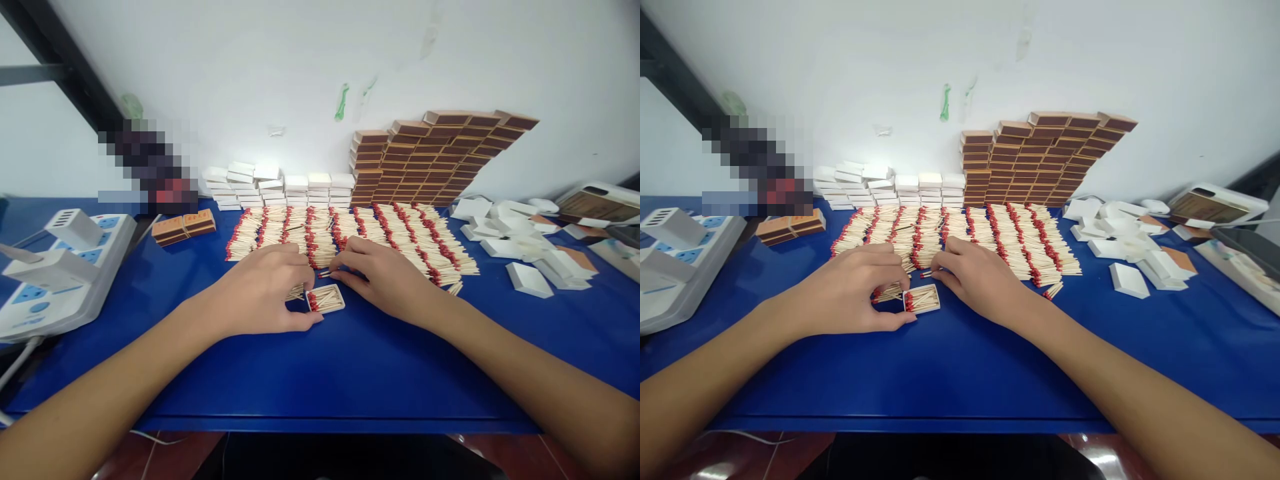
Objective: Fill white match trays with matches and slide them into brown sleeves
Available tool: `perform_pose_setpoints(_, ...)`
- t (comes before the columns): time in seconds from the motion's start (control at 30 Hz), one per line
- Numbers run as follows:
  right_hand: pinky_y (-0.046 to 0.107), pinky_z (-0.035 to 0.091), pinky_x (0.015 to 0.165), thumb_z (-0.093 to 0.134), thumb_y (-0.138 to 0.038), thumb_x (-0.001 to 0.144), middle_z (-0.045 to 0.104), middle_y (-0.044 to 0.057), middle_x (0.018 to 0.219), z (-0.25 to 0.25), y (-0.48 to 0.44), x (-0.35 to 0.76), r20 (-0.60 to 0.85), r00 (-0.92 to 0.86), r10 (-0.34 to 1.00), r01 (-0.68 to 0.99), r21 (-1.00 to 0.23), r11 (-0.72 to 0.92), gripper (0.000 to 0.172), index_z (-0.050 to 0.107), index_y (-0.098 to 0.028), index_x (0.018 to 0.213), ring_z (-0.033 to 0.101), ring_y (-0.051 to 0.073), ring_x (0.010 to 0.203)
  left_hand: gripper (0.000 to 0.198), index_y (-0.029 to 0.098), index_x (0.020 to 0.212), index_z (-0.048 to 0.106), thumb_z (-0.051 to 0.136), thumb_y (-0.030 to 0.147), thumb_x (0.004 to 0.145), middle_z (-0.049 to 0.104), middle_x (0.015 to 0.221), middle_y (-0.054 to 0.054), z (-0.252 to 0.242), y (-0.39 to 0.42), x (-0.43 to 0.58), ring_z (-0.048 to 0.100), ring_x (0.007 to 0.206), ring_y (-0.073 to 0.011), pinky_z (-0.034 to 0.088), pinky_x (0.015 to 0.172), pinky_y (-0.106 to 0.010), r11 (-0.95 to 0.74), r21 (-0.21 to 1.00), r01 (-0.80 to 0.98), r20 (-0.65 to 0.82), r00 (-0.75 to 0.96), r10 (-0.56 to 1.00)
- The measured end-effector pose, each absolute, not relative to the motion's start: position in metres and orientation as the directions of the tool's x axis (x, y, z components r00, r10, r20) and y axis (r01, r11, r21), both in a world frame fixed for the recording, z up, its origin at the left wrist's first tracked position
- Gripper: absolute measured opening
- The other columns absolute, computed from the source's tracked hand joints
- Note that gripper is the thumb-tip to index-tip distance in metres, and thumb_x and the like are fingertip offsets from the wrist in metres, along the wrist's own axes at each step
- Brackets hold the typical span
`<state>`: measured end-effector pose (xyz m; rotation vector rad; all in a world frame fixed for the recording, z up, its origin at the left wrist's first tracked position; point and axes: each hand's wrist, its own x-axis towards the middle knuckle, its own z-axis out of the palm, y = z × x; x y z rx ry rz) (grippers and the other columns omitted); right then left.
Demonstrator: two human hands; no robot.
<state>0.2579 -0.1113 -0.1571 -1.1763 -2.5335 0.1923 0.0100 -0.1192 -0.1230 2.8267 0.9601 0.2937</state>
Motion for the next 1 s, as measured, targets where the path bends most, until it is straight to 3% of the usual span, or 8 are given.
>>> perform_pose_setpoints(0.33, 0.034, 0.046, 0.073, 0.054, -0.026, 0.107, 0.06, 0.005, 0.097, -0.153, -0.11, 0.262, 0.225, -0.596, 0.77, 0.71, -0.299, 0.637, 0.014, 0.06, -0.019, 0.096, 0.06, 0.02, 0.085, 0.029, 0.018, 0.085, 0.071, 0.075, 0.047, 0.086, 0.064, 0.08, -0.001, -0.124, -0.119, 0.009, 0.056, 0.078, -0.0176, 0.039, 0.072, -0.033, -0.794, 0.19, 0.577, 0.158, 0.781, 0.605)
perform_pose_setpoints(0.43, 0.033, 0.046, 0.073, 0.055, -0.028, 0.107, 0.061, 0.005, 0.099, -0.146, -0.118, 0.261, 0.268, -0.613, 0.744, 0.668, -0.327, 0.668, 0.012, 0.061, -0.02, 0.1, 0.061, 0.019, 0.086, 0.03, 0.017, 0.085, 0.071, 0.075, 0.047, 0.086, 0.063, 0.08, -0.001, -0.124, -0.119, 0.009, 0.056, 0.079, -0.0179, 0.04, 0.072, -0.033, -0.794, 0.188, 0.578, 0.159, 0.78, 0.605)
perform_pose_setpoints(0.63, 0.032, 0.046, 0.067, 0.053, -0.028, 0.108, 0.063, 0.006, 0.102, -0.142, -0.137, 0.254, 0.201, -0.703, 0.682, 0.612, -0.319, 0.724, 0.017, 0.065, -0.019, 0.1, 0.062, 0.018, 0.08, 0.029, 0.018, 0.082, 0.068, 0.074, 0.046, 0.087, 0.063, 0.08, -0.001, -0.124, -0.119, 0.01, 0.056, 0.078, -0.0175, 0.039, 0.071, -0.033, -0.789, 0.194, 0.583, 0.16, 0.775, 0.612)
perform_pose_setpoints(0.77, 0.032, 0.047, 0.071, 0.052, -0.029, 0.108, 0.063, 0.006, 0.1, -0.148, -0.129, 0.258, 0.27, -0.674, 0.688, 0.585, -0.374, 0.72, 0.019, 0.068, -0.019, 0.106, 0.062, 0.019, 0.084, 0.028, 0.018, 0.085, 0.07, 0.075, 0.045, 0.087, 0.063, 0.08, 0.0, -0.124, -0.119, 0.01, 0.056, 0.077, -0.0171, 0.039, 0.071, -0.033, -0.789, 0.193, 0.583, 0.168, 0.773, 0.612)
perform_pose_setpoints(0.9, 0.035, 0.047, 0.078, 0.051, -0.024, 0.107, 0.061, 0.007, 0.099, -0.157, -0.113, 0.264, 0.333, -0.615, 0.715, 0.644, -0.31, 0.699, 0.022, 0.069, -0.02, 0.119, 0.061, 0.022, 0.09, 0.029, 0.018, 0.085, 0.07, 0.075, 0.047, 0.087, 0.062, 0.079, 0.0, -0.124, -0.119, 0.009, 0.055, 0.076, -0.017, 0.039, 0.07, -0.033, -0.793, 0.181, 0.582, 0.167, 0.776, 0.608)
perform_pose_setpoints(1.0, 0.035, 0.047, 0.078, 0.052, -0.024, 0.107, 0.06, 0.007, 0.097, -0.163, -0.107, 0.264, 0.311, -0.614, 0.726, 0.667, -0.287, 0.687, 0.02, 0.07, -0.021, 0.116, 0.06, 0.022, 0.089, 0.029, 0.018, 0.086, 0.07, 0.076, 0.046, 0.086, 0.063, 0.08, 0.0, -0.124, -0.12, 0.009, 0.055, 0.076, -0.0171, 0.039, 0.07, -0.033, -0.79, 0.186, 0.584, 0.162, 0.775, 0.61)
